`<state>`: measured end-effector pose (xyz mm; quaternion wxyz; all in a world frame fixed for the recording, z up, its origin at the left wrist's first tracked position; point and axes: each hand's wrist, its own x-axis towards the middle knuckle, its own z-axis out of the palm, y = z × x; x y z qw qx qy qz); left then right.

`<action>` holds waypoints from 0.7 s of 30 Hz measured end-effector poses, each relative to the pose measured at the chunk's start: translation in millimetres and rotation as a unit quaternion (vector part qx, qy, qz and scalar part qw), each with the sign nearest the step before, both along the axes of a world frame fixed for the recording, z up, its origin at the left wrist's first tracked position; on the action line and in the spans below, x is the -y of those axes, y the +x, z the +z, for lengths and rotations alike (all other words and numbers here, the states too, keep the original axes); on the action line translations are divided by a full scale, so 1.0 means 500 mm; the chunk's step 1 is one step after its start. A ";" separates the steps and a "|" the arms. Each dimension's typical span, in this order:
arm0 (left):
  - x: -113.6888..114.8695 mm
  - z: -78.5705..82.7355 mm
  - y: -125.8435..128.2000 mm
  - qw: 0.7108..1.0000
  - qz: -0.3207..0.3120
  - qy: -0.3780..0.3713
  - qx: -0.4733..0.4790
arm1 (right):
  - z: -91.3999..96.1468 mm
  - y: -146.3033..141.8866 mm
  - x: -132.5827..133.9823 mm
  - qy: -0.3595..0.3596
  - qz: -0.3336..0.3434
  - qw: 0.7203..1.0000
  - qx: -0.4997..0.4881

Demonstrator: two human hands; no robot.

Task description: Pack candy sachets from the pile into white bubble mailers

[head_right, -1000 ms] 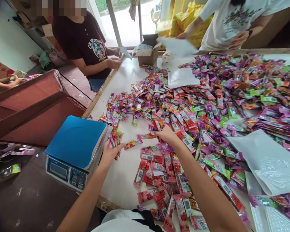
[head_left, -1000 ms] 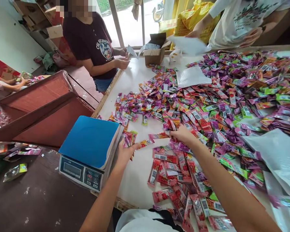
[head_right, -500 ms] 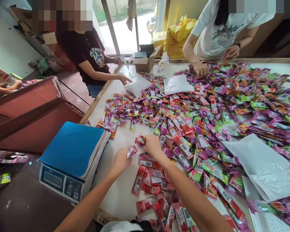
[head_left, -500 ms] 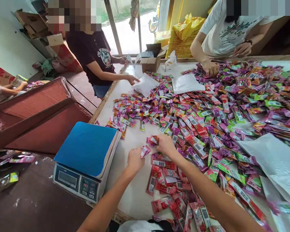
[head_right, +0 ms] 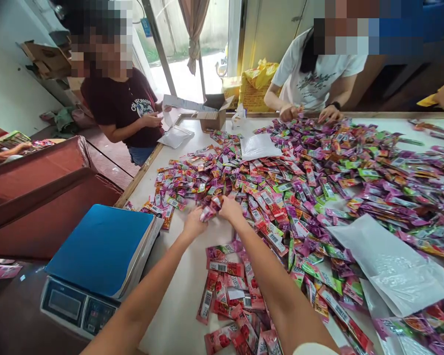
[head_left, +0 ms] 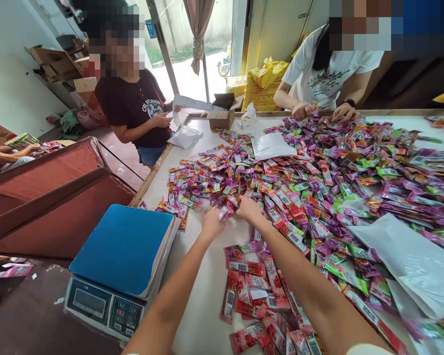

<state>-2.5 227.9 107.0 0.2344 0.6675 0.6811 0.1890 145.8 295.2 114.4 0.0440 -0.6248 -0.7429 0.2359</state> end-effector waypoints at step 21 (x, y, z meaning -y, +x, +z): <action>0.196 0.015 -0.027 0.970 0.132 -0.196 -0.060 | -0.009 0.078 0.162 -0.045 -0.035 0.985 -0.162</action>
